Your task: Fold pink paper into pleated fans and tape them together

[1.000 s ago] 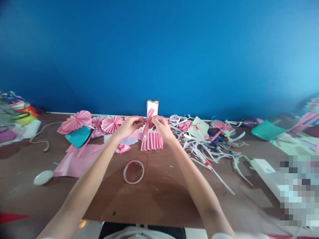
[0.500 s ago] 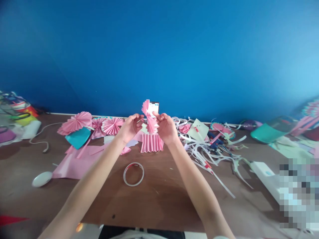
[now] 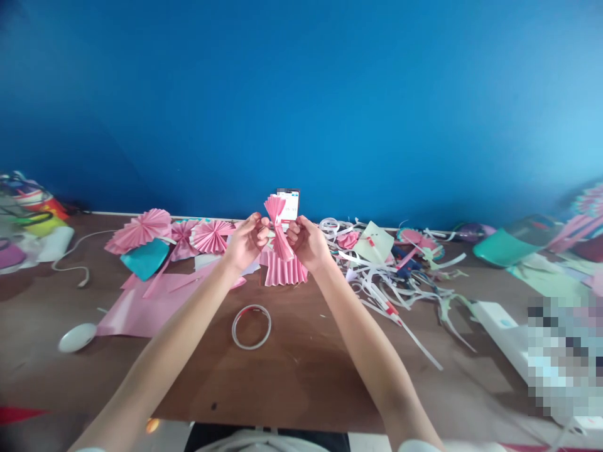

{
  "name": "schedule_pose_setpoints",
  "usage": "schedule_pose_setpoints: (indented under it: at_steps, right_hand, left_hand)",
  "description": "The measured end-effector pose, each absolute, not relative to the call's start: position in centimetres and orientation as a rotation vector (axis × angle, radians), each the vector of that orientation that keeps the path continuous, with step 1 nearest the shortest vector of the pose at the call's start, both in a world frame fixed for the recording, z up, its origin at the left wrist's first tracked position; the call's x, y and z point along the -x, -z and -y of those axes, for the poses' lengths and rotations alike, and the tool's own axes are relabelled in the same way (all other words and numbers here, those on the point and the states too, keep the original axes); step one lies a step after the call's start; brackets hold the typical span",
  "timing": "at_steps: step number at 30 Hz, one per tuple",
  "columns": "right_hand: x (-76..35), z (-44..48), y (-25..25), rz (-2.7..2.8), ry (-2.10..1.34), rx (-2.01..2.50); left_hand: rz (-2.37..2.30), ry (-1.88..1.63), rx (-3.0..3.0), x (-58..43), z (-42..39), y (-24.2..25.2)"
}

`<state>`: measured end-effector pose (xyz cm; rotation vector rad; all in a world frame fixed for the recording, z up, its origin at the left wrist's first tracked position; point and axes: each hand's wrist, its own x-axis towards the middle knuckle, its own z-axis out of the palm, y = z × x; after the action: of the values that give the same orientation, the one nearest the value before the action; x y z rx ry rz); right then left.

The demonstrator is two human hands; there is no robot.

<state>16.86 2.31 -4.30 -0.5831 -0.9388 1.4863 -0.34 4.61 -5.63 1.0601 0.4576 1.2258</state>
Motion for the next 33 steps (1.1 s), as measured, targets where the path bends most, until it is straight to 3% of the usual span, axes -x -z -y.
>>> schedule_pose_setpoints:
  at_steps: [8, 17, 27, 33]
  right_hand:
    - [-17.0, -2.3, 5.0, 0.906, -1.430, 0.819]
    - [-17.5, -3.1, 5.8, 0.951, -1.213, 1.091]
    - [-16.2, -3.2, 7.1, 1.494, -0.798, 1.233]
    - [-15.6, -2.2, 6.6, 1.760, -0.713, 1.209]
  left_hand:
    - [-0.832, -1.296, -1.349, 0.0, -5.6, 7.2]
    - [-0.832, -1.249, -1.260, -0.4, -6.4, 8.3]
    - [-0.924, -1.223, -1.479, 0.7, -6.4, 7.1]
    - [-0.676, -1.235, -1.312, 1.3, -5.7, 5.4]
